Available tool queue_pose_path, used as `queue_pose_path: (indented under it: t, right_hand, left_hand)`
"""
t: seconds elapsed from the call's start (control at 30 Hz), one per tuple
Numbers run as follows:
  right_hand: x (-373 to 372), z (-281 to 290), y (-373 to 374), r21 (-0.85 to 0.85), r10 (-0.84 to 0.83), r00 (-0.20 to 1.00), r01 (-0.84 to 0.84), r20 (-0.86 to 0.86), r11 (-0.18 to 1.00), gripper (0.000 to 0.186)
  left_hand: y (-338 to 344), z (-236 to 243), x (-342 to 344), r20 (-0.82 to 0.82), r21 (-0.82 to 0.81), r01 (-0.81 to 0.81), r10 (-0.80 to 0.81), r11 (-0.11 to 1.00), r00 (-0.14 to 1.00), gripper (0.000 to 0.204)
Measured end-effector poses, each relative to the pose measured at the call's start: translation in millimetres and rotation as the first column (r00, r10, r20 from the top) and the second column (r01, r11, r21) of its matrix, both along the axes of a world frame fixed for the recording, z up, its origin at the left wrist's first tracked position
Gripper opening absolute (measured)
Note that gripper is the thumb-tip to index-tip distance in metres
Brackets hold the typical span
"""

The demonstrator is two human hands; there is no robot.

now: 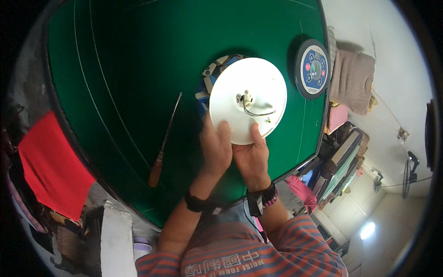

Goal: The person disassembles the central components of an automatic mahjong table using a screwdriver to remove screws and access internal wiring.

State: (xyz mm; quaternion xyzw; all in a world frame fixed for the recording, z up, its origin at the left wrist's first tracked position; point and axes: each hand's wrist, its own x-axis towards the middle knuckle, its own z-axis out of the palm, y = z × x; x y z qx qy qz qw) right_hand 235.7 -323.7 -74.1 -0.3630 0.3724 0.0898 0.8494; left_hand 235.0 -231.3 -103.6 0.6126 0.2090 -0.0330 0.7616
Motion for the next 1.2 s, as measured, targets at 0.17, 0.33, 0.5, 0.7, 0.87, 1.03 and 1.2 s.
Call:
queue_pose_path:
  t: [0.17, 0.33, 0.5, 0.7, 0.87, 1.03, 1.2]
  right_hand:
    - [-2, 0, 0, 0.087, -0.026, 1.000, 0.025, 0.008, 0.996, 0.047]
    - [3, 3, -15, 0.125, 0.079, 0.997, -0.076, -0.016, 0.989, 0.046]
    - [-9, 9, -23, 0.209, 0.258, 0.965, -0.243, -0.048, 0.947, 0.055]
    - [-59, 18, -28, 0.132, 0.584, 0.805, -0.570, -0.104, 0.811, 0.050]
    - [-110, 8, 2, -0.107, 0.817, 0.572, -0.819, -0.072, 0.563, 0.041]
    - [-131, 30, 26, -0.376, 0.768, 0.622, -0.682, 0.153, 0.628, 0.051]
    - [-131, 76, -30, -0.121, 0.632, 0.775, -0.628, -0.014, 0.769, 0.038]
  left_hand:
    - [5, 6, 8, -0.055, 0.036, -0.022, 0.024, 0.999, 0.998, 0.033]
    - [12, 13, 11, -0.087, 0.046, 0.014, -0.010, 0.999, 0.996, 0.031]
    - [43, 28, 5, 0.041, 0.507, 0.032, -0.061, 0.861, 0.997, 0.033]
    - [107, 16, -36, -0.190, 0.962, 0.194, -0.038, 0.191, 0.981, 0.026]
    - [112, 19, -35, -0.215, 0.955, 0.244, -0.172, 0.169, 0.961, 0.013]
    - [92, 63, -70, -0.264, 0.218, 0.021, 0.038, 0.976, 0.964, 0.006]
    - [34, 95, -77, -0.195, -0.150, -0.056, 0.026, 0.987, 0.980, 0.006]
